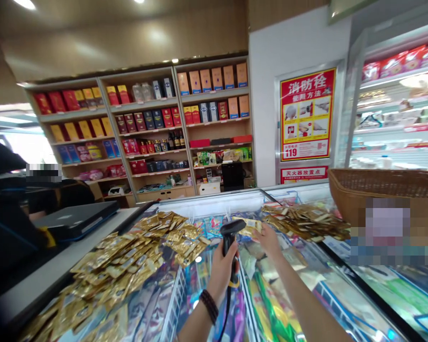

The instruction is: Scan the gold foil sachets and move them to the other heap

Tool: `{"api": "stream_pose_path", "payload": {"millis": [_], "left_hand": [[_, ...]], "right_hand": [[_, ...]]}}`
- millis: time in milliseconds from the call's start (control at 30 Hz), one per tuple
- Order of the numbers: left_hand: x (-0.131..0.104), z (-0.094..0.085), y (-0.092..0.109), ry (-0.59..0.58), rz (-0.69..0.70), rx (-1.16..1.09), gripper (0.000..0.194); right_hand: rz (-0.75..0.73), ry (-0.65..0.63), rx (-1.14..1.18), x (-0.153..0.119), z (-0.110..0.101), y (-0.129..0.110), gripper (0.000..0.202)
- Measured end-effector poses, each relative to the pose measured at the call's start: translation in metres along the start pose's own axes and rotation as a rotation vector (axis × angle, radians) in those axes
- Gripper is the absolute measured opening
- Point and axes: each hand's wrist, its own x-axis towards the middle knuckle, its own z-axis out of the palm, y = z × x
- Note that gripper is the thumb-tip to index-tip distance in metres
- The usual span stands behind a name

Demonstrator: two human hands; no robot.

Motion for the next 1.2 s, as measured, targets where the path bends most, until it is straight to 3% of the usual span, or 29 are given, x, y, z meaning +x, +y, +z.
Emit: {"api": "stream_pose_path", "payload": {"millis": [133, 267, 500, 700, 1200], "left_hand": [[-0.012, 0.003, -0.013, -0.058, -0.024, 0.039, 0.082], [-0.019, 0.002, -0.01, -0.047, -0.038, 0.043, 0.08], [-0.02, -0.003, -0.001, -0.063, 0.0, 0.074, 0.077], [-0.021, -0.002, -0.002, -0.051, 0.012, 0.075, 0.075], [-0.019, -0.005, -0.006, -0.054, -0.02, 0.074, 0.072]], "right_hand": [[-0.03, -0.048, -0.024, -0.003, -0.004, -0.005, 0.049], [-0.051, -0.049, -0.074, -0.005, -0.005, -0.003, 0.049], [-0.055, -0.031, -0.093, -0.005, -0.005, 0.0, 0.049], [-0.07, -0.036, -0.127, -0.005, -0.005, 0.001, 0.054], [-0.046, -0.016, -0.111, -0.008, -0.004, -0.005, 0.043]]}}
